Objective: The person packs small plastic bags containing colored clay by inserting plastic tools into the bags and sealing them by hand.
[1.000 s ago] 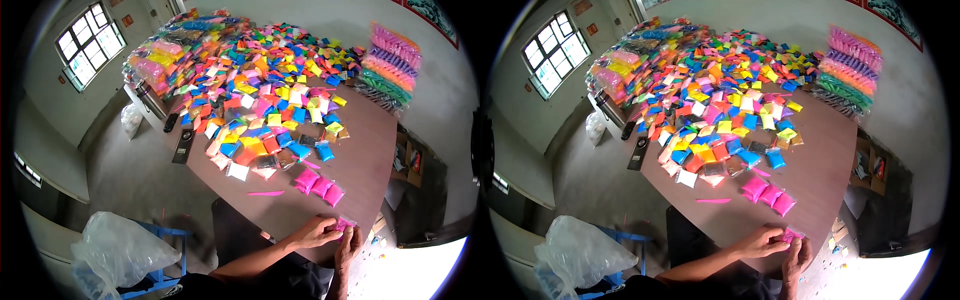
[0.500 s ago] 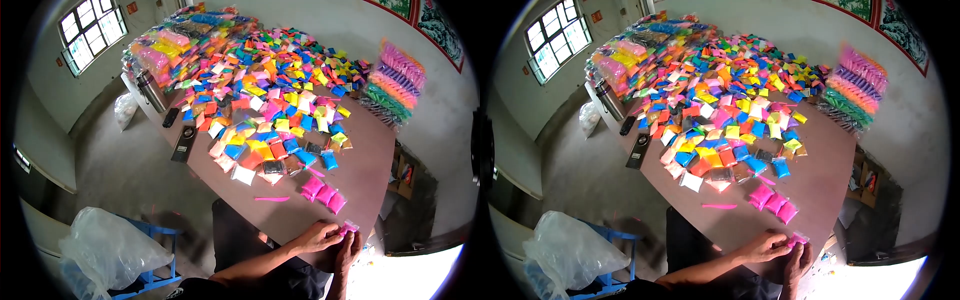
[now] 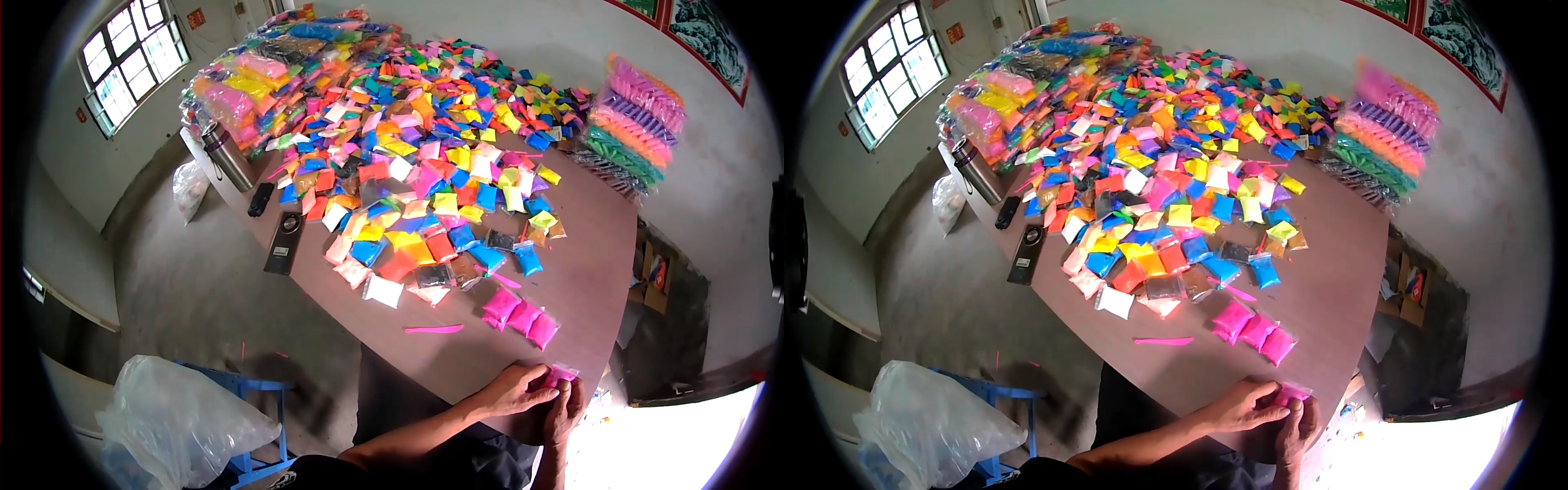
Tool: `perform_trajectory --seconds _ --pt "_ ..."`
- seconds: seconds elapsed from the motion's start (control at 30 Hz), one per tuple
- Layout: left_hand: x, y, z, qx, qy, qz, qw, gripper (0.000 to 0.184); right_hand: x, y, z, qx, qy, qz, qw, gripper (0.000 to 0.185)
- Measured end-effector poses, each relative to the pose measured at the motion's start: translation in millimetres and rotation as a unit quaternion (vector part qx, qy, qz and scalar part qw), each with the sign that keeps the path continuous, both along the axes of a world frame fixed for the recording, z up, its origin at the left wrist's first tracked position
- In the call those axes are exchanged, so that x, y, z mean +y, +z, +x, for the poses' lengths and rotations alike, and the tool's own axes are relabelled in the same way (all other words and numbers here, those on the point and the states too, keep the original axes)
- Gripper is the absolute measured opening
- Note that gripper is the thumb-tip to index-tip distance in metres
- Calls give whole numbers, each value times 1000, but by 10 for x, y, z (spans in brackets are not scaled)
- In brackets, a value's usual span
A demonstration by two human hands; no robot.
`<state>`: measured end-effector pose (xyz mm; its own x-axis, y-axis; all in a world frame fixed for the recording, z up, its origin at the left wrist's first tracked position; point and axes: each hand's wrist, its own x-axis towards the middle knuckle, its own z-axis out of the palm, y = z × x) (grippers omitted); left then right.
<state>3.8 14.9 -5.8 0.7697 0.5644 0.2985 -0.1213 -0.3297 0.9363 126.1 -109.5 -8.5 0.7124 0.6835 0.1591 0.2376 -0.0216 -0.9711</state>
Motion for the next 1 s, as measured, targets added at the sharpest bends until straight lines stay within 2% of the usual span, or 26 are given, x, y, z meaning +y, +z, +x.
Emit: perform_trajectory --seconds 0.1,0.2,0.33,0.4,0.53,0.6,0.73,0.83,0.9,0.93,1.0 --pt "7 -113 32 -43 -20 -49 998 25 -37 19 31 16 6 -8 1000 29" --pt "14 -160 25 -3 -34 -29 999 21 -18 70 2 38 7 1 999 28" --pt "-16 -16 16 -33 -37 -64 997 22 -2 93 0 38 1 17 999 29" --pt "-8 19 -4 26 -60 -80 995 24 -16 57 10 51 4 23 998 29" --pt "35 -52 15 42 -53 -39 997 27 -33 30 28 47 20 25 998 31" --pt "38 -114 25 -5 -31 -22 999 29 -15 47 9 42 19 28 999 31" --pt "37 -132 30 -15 -25 -15 999 29 -1 69 -3 30 23 25 999 33" --pt "18 -17 22 3 -34 -37 999 26 -18 103 14 40 24 15 999 30" --pt "21 89 10 3 -58 -162 985 25 -19 -1 24 41 27 31 998 28" --pt "33 60 4 3 -58 -162 985 25 -22 -38 24 42 30 47 998 26" --pt "68 -38 -1 -5 -41 -82 996 24 -31 -19 15 56 30 40 997 24"
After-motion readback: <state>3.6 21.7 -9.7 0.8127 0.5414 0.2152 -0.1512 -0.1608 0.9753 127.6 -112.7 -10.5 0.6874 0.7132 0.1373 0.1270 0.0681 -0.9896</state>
